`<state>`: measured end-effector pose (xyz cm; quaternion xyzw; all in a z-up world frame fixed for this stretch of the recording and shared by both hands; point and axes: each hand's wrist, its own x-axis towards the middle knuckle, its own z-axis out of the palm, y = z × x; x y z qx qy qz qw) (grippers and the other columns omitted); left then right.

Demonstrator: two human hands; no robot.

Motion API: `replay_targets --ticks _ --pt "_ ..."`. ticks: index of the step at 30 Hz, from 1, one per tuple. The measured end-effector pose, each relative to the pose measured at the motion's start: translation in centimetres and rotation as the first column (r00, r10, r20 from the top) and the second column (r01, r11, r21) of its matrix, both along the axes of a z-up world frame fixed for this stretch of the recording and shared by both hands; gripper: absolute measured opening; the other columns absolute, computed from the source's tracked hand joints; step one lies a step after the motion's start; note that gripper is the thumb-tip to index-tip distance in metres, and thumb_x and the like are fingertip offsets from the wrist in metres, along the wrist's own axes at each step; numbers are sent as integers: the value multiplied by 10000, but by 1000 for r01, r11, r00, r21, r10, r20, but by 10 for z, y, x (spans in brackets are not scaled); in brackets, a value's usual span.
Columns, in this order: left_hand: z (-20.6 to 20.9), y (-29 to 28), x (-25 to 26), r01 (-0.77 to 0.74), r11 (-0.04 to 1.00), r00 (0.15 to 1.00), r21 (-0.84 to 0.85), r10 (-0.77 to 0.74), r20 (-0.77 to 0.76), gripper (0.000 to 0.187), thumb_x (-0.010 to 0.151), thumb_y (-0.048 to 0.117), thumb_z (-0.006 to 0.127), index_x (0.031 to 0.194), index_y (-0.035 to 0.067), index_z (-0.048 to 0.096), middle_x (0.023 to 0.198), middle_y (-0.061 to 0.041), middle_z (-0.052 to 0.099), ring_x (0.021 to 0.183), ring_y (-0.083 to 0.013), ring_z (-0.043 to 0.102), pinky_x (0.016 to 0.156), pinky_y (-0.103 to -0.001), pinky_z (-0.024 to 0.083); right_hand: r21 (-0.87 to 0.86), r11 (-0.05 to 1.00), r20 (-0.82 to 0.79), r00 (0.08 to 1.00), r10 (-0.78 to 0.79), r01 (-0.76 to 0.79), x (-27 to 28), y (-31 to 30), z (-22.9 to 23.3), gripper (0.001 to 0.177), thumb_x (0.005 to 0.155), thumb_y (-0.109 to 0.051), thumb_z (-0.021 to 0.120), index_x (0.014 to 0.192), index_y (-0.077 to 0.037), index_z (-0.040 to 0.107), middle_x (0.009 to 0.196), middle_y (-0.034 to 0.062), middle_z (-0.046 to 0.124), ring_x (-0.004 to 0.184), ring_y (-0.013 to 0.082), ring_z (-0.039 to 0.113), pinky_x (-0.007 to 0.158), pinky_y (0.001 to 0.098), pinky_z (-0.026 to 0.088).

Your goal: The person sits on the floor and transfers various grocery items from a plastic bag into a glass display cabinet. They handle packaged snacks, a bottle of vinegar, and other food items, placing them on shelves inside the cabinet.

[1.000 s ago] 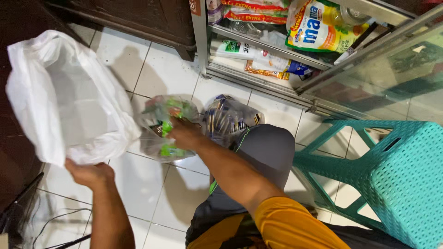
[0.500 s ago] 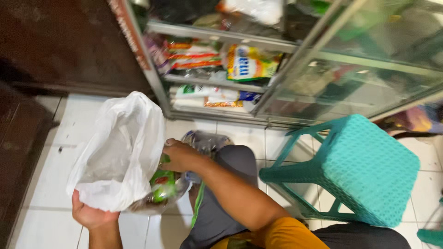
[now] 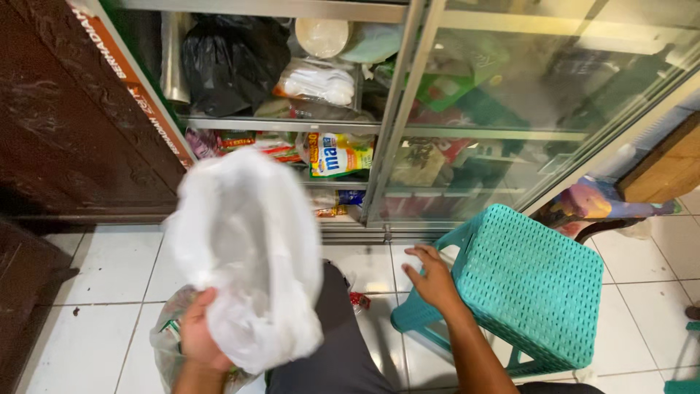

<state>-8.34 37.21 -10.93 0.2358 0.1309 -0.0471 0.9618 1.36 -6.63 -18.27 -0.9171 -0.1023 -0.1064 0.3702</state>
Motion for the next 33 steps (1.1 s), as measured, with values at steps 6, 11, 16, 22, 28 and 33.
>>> replay_targets --ticks 6,11,16,22,28,33 --pt "19 -89 19 532 840 846 -110 -522 104 537 927 363 562 1312 -10 600 1120 -186 725 995 -347 701 935 -502 529 -18 978 -32 978 -208 207 -3 -49 -42 409 842 -241 723 1208 -60 714 1320 191 624 1236 356 594 1062 404 482" --pt "18 -150 62 616 735 780 284 -619 -90 539 945 361 569 1336 -7 609 1217 -130 733 1077 -251 707 993 -412 528 709 634 -234 951 -203 310 7 -88 -38 416 921 -287 618 1266 -59 664 1333 150 635 1237 313 604 1082 403 470" --pt "-1 -185 89 400 471 830 786 -550 -93 529 985 368 583 1373 13 640 1186 -95 754 1010 -174 674 911 -327 529 971 -108 -222 973 -62 214 -13 -122 8 437 1000 -333 514 1324 -57 614 1345 108 646 1239 270 614 1103 402 458" --pt "-3 -204 105 269 302 774 915 -633 -19 495 900 159 661 1376 54 572 1173 -69 749 1004 -156 701 883 -322 560 971 183 -97 951 -293 155 -68 -160 95 522 1089 -433 369 1390 -52 559 1360 80 637 1239 234 606 1112 425 425" --pt "-21 -215 118 326 162 633 931 -769 -88 413 932 200 652 1310 33 646 1125 -80 782 1010 -158 716 913 -317 548 751 516 -158 871 -466 412 -75 -160 132 631 1034 -359 531 1544 -20 383 1419 114 573 1157 229 561 947 358 452" --pt "-37 -219 108 374 160 688 914 -709 -157 482 893 287 703 1310 58 632 1155 -105 772 1041 -203 728 931 -341 540 290 854 31 888 -459 432 -72 -120 119 871 859 -82 756 1567 40 264 1392 198 541 1230 271 567 995 366 493"
